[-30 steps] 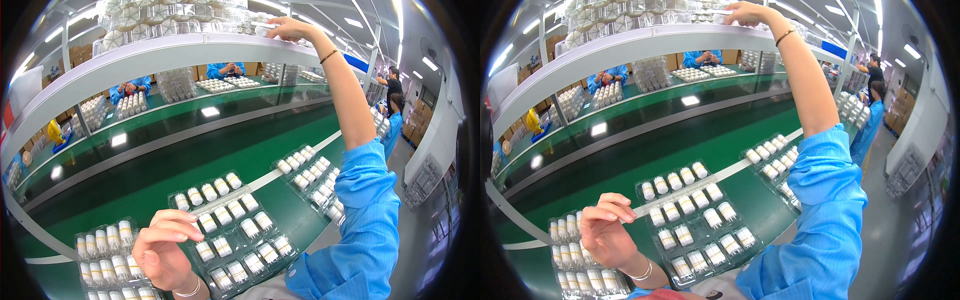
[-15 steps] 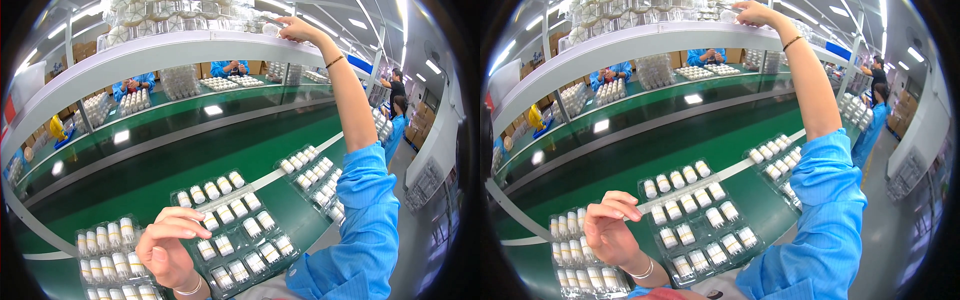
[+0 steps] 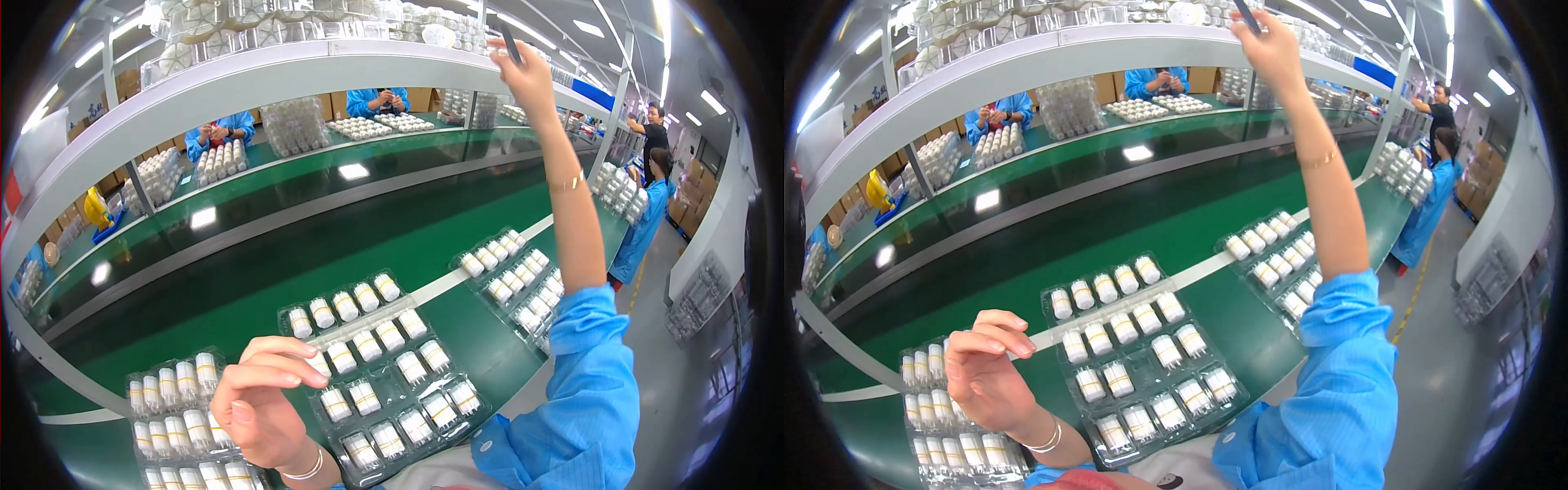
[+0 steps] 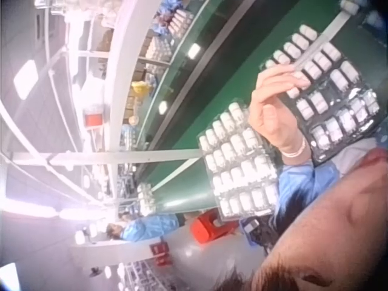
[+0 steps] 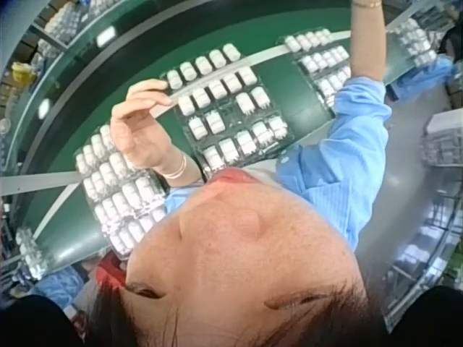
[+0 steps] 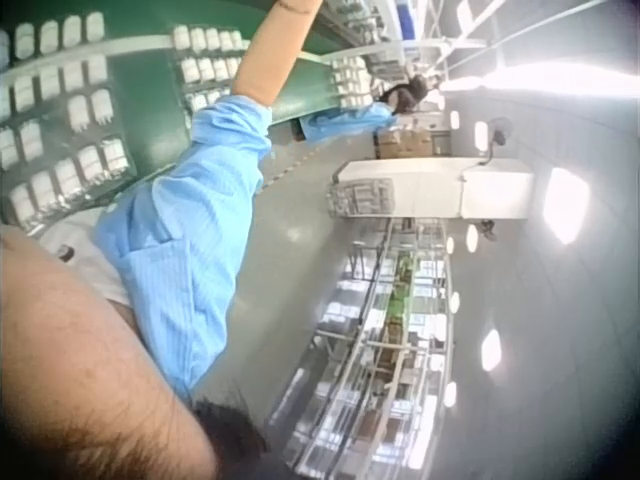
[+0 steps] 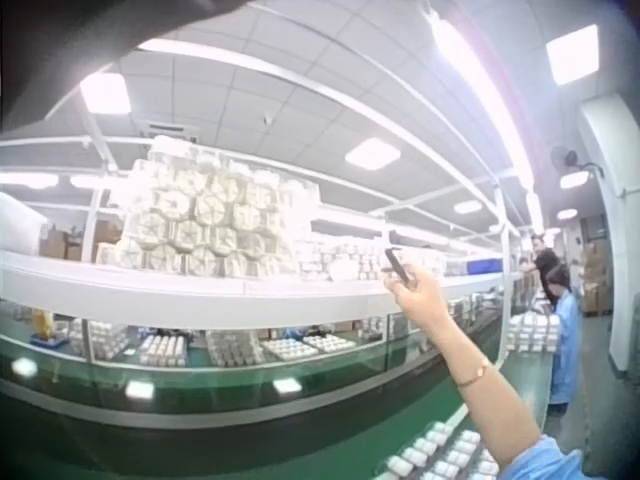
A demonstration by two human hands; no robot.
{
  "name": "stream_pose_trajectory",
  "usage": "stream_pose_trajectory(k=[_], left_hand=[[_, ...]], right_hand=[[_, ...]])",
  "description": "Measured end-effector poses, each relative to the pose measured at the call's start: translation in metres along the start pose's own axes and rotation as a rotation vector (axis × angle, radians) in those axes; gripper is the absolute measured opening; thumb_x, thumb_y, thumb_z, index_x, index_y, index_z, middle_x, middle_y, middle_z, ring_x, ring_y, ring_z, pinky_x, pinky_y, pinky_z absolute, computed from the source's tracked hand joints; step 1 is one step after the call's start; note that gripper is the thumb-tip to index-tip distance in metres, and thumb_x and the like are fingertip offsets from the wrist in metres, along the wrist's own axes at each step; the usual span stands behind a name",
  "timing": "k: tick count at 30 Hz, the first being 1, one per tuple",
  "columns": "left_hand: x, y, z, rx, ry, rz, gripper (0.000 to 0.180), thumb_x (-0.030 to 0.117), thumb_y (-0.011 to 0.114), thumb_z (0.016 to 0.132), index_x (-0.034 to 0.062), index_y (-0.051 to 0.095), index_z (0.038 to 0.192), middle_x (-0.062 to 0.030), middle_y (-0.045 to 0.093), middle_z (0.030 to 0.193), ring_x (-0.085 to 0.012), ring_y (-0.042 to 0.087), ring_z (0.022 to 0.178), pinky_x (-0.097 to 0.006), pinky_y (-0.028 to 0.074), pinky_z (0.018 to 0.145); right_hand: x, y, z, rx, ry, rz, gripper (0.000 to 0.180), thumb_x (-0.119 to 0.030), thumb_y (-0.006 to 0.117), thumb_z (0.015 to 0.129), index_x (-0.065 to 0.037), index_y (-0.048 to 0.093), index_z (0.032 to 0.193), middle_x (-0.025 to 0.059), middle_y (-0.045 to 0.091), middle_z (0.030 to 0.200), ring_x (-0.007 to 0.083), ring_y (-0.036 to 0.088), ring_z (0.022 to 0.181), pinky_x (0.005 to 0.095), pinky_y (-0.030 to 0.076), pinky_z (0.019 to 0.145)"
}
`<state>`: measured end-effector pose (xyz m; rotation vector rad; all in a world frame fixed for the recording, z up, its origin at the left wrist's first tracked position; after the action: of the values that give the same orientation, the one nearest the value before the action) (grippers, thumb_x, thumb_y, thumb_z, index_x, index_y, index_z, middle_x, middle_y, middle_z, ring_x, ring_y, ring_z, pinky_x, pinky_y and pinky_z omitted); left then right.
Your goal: The person cleans or adjusts small internal parts of white cylindrical plastic components using tweezers.
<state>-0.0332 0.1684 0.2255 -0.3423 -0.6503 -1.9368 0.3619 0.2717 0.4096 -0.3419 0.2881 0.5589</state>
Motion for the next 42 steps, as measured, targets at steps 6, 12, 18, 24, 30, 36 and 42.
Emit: stream_pose_trajectory(k=[6,12,18,24,30,36,42], left_hand=[[0.002,-0.003,-0.008,0.009,-0.036,0.067,0.046,0.039,0.036,0.089,-0.0012,0.053,0.074,-0.0184,0.06,0.06,-0.0314,0.056,0.07,-0.039,0.046,0.065],[-0.016,0.025,-0.01,-0.196,-0.007,0.186,0.048,0.042,0.031,0.089,-0.0017,0.052,0.087,-0.0194,0.061,0.069,-0.0352,0.054,0.086,-0.042,0.043,0.075],[-0.031,0.002,-0.013,-0.439,-0.218,0.498,0.046,0.031,0.024,0.091,-0.0009,0.055,0.103,-0.0226,0.059,0.096,-0.043,0.048,0.108,-0.049,0.035,0.095],[-0.067,0.011,-0.083,-0.165,-0.317,0.788,0.027,0.013,0.048,0.082,-0.008,0.054,0.098,-0.0242,0.059,0.098,-0.0355,0.056,0.099,-0.044,0.039,0.092],[-0.097,0.02,-0.137,-0.305,-0.707,0.905,0.038,0.008,0.065,0.072,-0.0014,0.054,0.107,-0.0158,0.056,0.111,-0.0293,0.051,0.107,-0.038,0.037,0.092],[-0.16,0.062,-0.147,-0.733,-0.574,0.997,0.065,0.022,0.075,0.066,-0.0029,0.046,0.119,-0.016,0.048,0.12,-0.0316,0.045,0.11,-0.038,0.039,0.09],[-0.186,0.06,-0.155,-0.846,-0.516,1.07,0.065,0.031,0.077,0.059,-0.0068,0.052,0.106,-0.0165,0.048,0.108,-0.0313,0.044,0.1,-0.039,0.04,0.083]], right_hand=[[-0.018,0.047,-0.215,-0.3,-0.005,0.142,0.012,-0.012,0.067,0.076,-0.005,0.062,0.083,0.0054,0.06,0.065,0.0064,0.053,0.054,0.0208,0.04,0.049],[0.065,0.084,-0.384,-0.479,0.536,0.251,0.018,-0.018,0.066,0.078,0.0,0.065,0.074,0.0025,0.057,0.058,0.005,0.047,0.054,0.024,0.037,0.047],[0.086,0.095,-0.403,-0.555,0.85,0.392,0.023,-0.023,0.061,0.084,-0.001,0.065,0.075,-0.0077,0.041,0.052,0.0008,0.034,0.049,0.0198,0.024,0.044],[0.074,0.077,-0.396,-0.532,0.84,0.461,0.019,-0.019,0.062,0.085,-0.001,0.066,0.081,-0.0083,0.039,0.053,0.0002,0.029,0.05,0.0193,0.02,0.044],[0.049,0.075,-0.397,-0.593,0.708,0.417,0.019,-0.018,0.062,0.084,-0.001,0.062,0.075,-0.0077,0.038,0.05,0.0007,0.028,0.048,0.0207,0.02,0.042],[0.043,0.076,-0.395,-0.672,0.614,0.378,0.011,-0.013,0.062,0.079,-0.002,0.06,0.079,0.0027,0.045,0.049,0.0071,0.038,0.044,0.0228,0.029,0.042],[0.041,0.073,-0.389,-0.727,0.52,0.338,0.011,-0.013,0.063,0.077,-0.003,0.061,0.08,0.0056,0.049,0.051,0.0102,0.044,0.044,0.0243,0.034,0.043]])
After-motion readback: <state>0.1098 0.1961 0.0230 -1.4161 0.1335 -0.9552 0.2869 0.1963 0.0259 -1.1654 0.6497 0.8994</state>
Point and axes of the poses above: each hand's wrist, its own z-axis towards the middle knuckle, its own y-axis out of the palm, x = y × z, the point moved 5 cm from there along z, towards the middle knuckle
